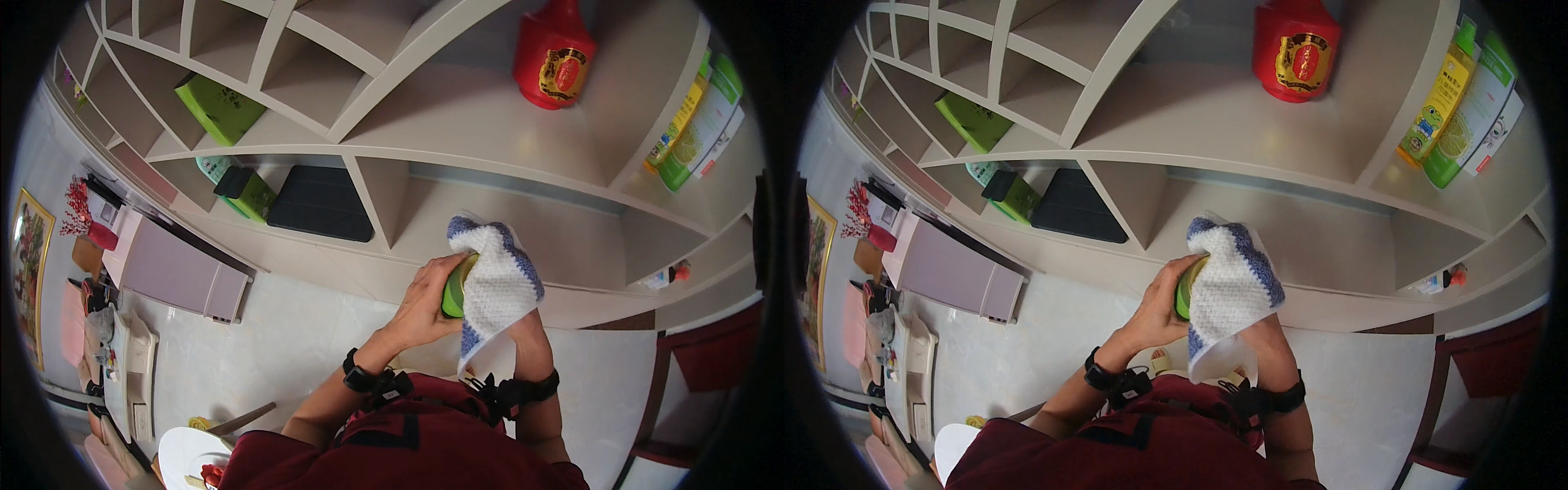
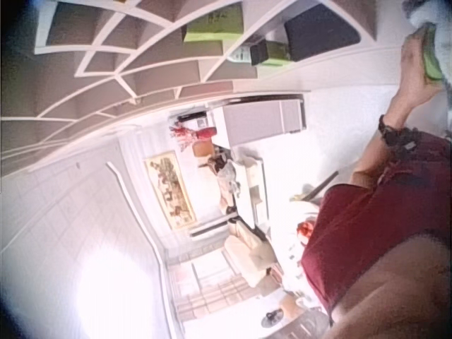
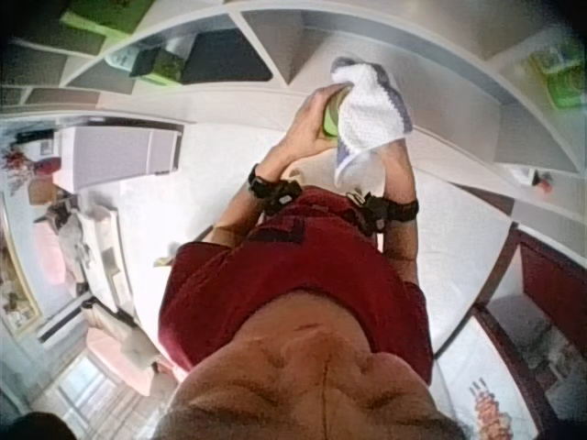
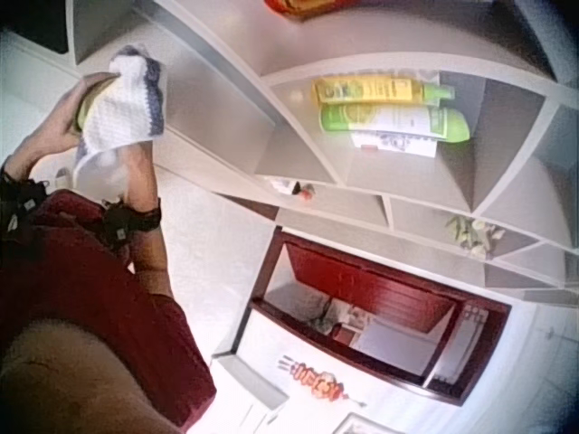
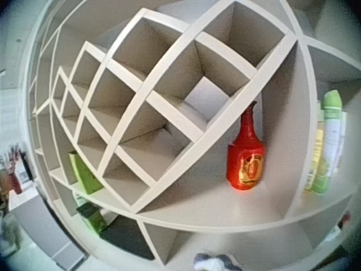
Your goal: The person wipes down the surfaces of a multi-compartment shelf unit using a cloth, moving various items including bottles, boxes, and canisters as they clean each section.
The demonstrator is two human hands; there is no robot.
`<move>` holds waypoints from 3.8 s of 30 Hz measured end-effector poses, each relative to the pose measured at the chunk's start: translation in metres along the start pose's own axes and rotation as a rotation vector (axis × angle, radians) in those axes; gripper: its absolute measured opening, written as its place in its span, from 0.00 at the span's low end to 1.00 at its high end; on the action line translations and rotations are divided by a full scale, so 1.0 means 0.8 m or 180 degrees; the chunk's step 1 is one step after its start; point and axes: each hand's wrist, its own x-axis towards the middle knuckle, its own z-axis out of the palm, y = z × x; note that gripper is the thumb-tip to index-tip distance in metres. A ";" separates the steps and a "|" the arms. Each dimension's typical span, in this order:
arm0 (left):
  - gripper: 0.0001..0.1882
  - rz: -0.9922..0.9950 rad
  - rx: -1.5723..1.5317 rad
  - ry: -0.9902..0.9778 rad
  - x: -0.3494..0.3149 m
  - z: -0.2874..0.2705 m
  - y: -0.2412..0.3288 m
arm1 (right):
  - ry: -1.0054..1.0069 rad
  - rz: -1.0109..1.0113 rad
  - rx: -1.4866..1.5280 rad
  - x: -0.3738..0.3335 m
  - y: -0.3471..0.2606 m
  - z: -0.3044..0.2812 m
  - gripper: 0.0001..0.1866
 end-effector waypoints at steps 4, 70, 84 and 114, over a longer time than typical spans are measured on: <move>0.43 0.0130 0.0122 -0.0193 0.000 0.002 0.001 | 0.0307 0.0386 0.0887 -0.015 0.050 0.003 0.18; 0.34 -0.0526 -0.1784 0.1580 0.078 0.028 -0.057 | -0.0599 0.0840 -0.2907 -0.016 0.149 0.029 0.18; 0.47 -0.0848 -0.0126 0.2520 0.146 0.060 -0.186 | -0.0101 0.1200 -0.0423 -0.067 0.165 0.013 0.10; 0.48 -0.2508 0.0324 0.2645 0.147 0.101 -0.311 | 0.0117 0.1243 -0.0116 -0.078 0.203 -0.002 0.11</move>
